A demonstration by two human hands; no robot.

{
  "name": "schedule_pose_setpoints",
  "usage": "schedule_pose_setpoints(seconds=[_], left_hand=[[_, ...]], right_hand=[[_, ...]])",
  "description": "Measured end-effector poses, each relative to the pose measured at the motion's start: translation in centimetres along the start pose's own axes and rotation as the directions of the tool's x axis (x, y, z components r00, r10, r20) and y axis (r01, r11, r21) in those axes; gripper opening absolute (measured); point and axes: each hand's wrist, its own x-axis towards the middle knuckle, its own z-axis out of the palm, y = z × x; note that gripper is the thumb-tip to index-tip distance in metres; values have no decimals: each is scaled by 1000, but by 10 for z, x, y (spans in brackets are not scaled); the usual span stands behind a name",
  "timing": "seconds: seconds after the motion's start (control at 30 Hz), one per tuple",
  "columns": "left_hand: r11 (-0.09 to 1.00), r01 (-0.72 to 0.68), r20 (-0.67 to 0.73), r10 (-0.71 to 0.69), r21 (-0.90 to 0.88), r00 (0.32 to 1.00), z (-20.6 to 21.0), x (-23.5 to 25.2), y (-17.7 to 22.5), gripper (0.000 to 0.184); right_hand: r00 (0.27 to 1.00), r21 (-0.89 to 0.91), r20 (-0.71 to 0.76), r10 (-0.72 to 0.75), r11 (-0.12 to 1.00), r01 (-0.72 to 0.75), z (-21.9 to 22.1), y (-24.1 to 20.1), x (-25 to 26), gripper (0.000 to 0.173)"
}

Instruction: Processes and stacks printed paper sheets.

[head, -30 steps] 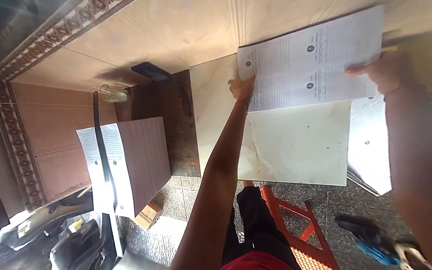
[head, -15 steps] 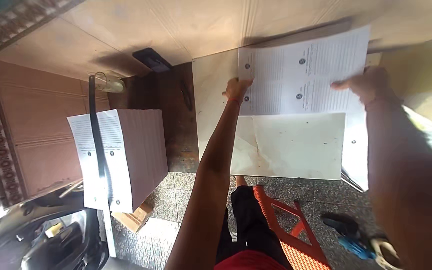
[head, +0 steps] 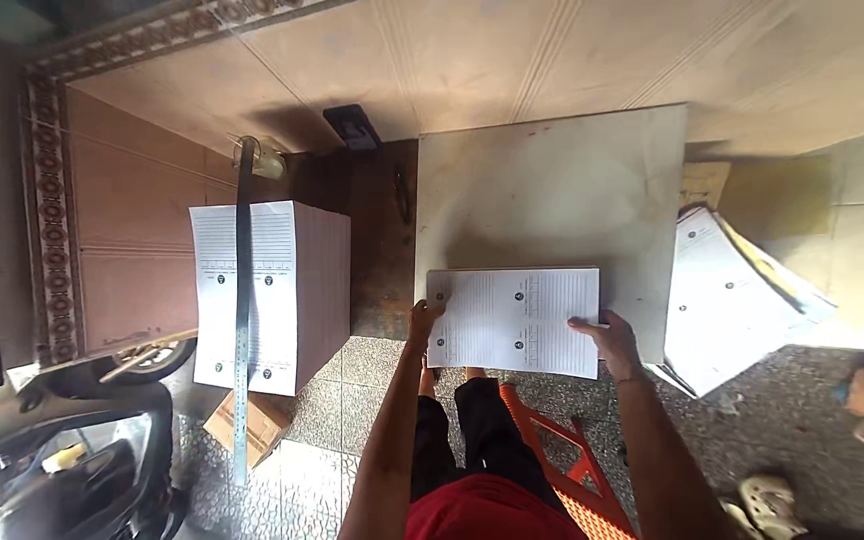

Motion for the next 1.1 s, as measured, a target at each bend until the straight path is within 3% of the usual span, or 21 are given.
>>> schedule_pose_setpoints(seconds=[0.1,0.2,0.37,0.43,0.5,0.57,0.67,0.8,0.9,1.0,1.1], left_hand=[[987,-60,-21,64,146,998,0,-9,12,40],[946,-91,-66,117,313,991,13,-47,37,40],[809,-247,-77,337,534,938,61,-97,43,39],[792,-240,-89,346,562,934,67,-88,41,39],[806,-176,-70,259,565,963,57,-71,50,39],[824,-123,-42,175,553,984,41,-53,57,38],[875,-110,-34,142,471,989,23,-36,63,37],[929,-145,-3,155,341,988,11,-8,73,34],[945,-224,25,224,238,974,12,18,79,30],[935,-342,40,340,95,940,5,-4,91,31],[873,-488,61,486,8,872,-16,-53,86,40]], right_hand=[[998,-53,-15,-55,997,54,-1,-13,-11,54],[990,-190,-75,-122,976,106,6,-37,-55,50],[960,-481,-40,-275,848,223,57,-53,-115,48],[966,-518,-10,-259,828,216,65,-52,-112,50],[988,-520,31,-154,841,148,52,-59,-94,49],[998,-480,62,-26,876,53,32,-62,-67,49],[999,-298,35,24,954,-13,7,-43,-25,42],[997,15,25,-78,997,78,-8,-28,4,28],[986,146,33,-162,977,155,-13,-35,11,22],[966,244,-30,-256,936,255,-20,-37,3,24],[938,351,-148,-314,870,347,-26,-34,-25,40]])
